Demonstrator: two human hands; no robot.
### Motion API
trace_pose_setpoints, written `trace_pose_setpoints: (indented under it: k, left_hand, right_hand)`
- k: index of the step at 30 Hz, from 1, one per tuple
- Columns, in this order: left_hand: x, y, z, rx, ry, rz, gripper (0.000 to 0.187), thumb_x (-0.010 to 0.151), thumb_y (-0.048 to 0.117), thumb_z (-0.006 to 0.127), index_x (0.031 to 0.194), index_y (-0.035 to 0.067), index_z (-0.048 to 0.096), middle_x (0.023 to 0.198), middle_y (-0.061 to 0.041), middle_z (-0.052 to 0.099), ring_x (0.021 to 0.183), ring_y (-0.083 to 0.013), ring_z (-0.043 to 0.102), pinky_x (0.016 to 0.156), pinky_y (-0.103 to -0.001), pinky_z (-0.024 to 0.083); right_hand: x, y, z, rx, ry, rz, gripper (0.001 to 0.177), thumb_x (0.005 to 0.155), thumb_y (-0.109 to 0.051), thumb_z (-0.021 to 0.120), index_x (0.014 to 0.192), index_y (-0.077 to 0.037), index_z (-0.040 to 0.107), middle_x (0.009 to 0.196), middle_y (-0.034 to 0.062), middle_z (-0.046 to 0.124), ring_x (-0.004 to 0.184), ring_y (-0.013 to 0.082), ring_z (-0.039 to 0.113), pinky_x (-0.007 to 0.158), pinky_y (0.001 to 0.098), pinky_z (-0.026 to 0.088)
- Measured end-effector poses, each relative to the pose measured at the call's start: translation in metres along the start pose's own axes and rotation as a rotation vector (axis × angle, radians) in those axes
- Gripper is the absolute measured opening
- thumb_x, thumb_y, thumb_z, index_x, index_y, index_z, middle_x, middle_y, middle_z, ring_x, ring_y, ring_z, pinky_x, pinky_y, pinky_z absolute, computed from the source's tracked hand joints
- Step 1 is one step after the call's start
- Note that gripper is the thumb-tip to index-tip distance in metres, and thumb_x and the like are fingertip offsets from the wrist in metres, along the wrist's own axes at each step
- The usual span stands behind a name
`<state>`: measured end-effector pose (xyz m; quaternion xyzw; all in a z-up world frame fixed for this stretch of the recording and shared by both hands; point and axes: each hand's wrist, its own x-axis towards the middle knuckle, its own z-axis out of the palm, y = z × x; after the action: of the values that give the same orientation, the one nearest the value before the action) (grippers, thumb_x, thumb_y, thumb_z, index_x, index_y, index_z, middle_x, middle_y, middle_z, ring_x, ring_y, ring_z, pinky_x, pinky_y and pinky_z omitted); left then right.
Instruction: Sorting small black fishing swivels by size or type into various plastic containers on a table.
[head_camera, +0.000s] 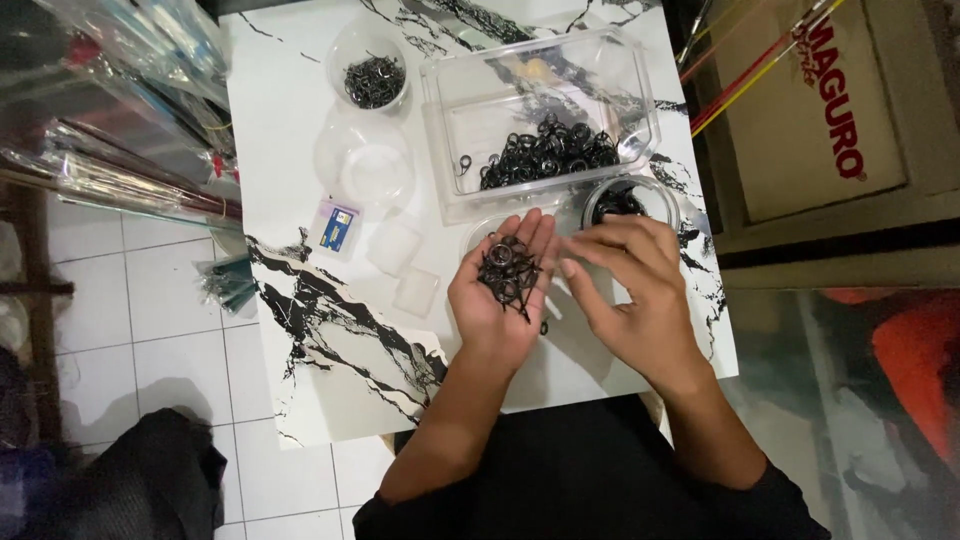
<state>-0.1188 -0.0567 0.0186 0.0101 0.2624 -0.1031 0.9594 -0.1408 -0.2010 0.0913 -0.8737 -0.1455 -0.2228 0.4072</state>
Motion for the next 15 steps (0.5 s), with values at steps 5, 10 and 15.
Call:
trace_pose_setpoints:
  k: [5,10,15]
  left_hand:
    - [-0.014,0.015,-0.006,-0.013,0.023,0.039,0.039,0.104,0.024,0.048,0.123,-0.005,0.065,0.138,-0.028,0.065,0.135,-0.0417,0.058,0.122,-0.057,0.041]
    - [-0.042,0.031,-0.019,0.052,0.033,0.112,0.037,0.105,0.026,0.049,0.122,-0.003,0.065,0.136,-0.025,0.066,0.134,-0.0398,0.06,0.124,-0.056,0.042]
    - [-0.057,0.044,-0.047,0.075,0.091,0.176,0.039,0.104,0.027,0.049,0.124,-0.002,0.064,0.135,-0.022,0.067,0.134,-0.0369,0.06,0.126,-0.054,0.04]
  right_hand:
    - [-0.026,-0.001,-0.005,0.07,0.124,-0.158,0.016,0.088,0.002,0.08,0.104,-0.003,0.081,0.095,0.0096,0.073,0.091,0.0305,0.066,0.087,0.0448,0.054]
    - [-0.059,0.001,0.005,0.196,0.146,-0.168,0.014,0.086,0.007,0.076,0.098,0.001,0.081,0.08,0.0096,0.071,0.064,0.0219,0.065,0.063,0.0367,0.057]
    - [-0.08,0.011,0.013,-0.054,-0.29,0.039,0.027,0.087,-0.006,0.081,0.114,0.0,0.078,0.097,0.0142,0.073,0.092,0.033,0.068,0.082,0.0427,0.057]
